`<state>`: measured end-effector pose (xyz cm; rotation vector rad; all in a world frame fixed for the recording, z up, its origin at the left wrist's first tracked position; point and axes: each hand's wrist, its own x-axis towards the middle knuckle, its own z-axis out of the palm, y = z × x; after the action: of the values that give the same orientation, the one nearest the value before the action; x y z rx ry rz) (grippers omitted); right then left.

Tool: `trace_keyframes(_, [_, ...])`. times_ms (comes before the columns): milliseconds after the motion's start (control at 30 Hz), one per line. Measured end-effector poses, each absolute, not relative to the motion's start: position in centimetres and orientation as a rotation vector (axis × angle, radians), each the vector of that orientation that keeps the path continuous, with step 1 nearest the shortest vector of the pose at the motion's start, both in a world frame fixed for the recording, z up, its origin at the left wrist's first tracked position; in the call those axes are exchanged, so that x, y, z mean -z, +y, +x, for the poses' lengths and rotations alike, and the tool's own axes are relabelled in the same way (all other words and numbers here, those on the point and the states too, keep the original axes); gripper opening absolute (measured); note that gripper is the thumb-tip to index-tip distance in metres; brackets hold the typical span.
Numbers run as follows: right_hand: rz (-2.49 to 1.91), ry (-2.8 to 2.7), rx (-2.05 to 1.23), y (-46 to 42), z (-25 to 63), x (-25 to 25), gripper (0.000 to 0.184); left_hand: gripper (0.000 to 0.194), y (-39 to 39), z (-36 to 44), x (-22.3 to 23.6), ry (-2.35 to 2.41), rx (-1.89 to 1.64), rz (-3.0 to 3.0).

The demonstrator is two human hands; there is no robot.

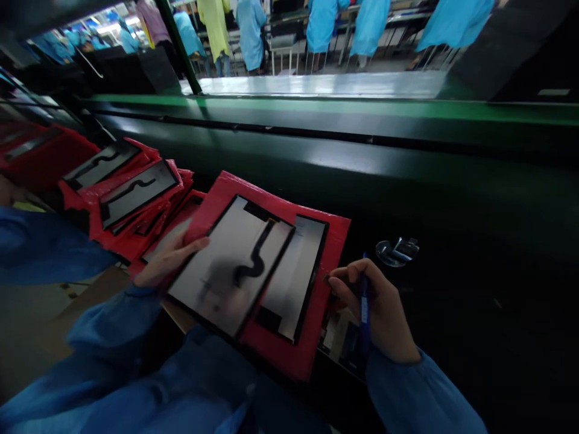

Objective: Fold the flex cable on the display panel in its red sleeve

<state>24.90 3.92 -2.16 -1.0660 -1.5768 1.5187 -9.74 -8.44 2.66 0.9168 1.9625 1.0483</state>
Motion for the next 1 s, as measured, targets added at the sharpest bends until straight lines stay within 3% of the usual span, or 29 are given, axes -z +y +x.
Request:
trace_keyframes(300, [-1.100, -1.600, -1.507, 4.4, 25.0, 2.7, 0.047, 0.065, -11.6, -23.3, -0.4, 2.243, -0.938, 0.937])
trace_keyframes(467, [-1.107, -1.633, -1.469, 4.5, 25.1, 3.2, 0.047, 0.058, -11.3, -23.8, 1.9, 2.520, -0.757, 1.103])
trace_keyframes(667, [-1.204, -1.556, -1.456, 4.1, 24.6, 2.4, 0.054, 0.047, -11.7, -22.3, 0.9, 2.973, -0.130, 1.350])
trace_keyframes(833, [-1.226, -1.566, -1.421, 4.1, 24.4, 2.4, 0.054, 0.038, -12.1, -23.0, 1.2, 3.058, -0.001, 1.332])
trace_keyframes(1000, [-1.239, -1.583, -1.419, 4.4, 24.3, 2.9, 0.053, 0.034, -11.9, -24.5, 2.3, 3.136, -0.121, 1.244])
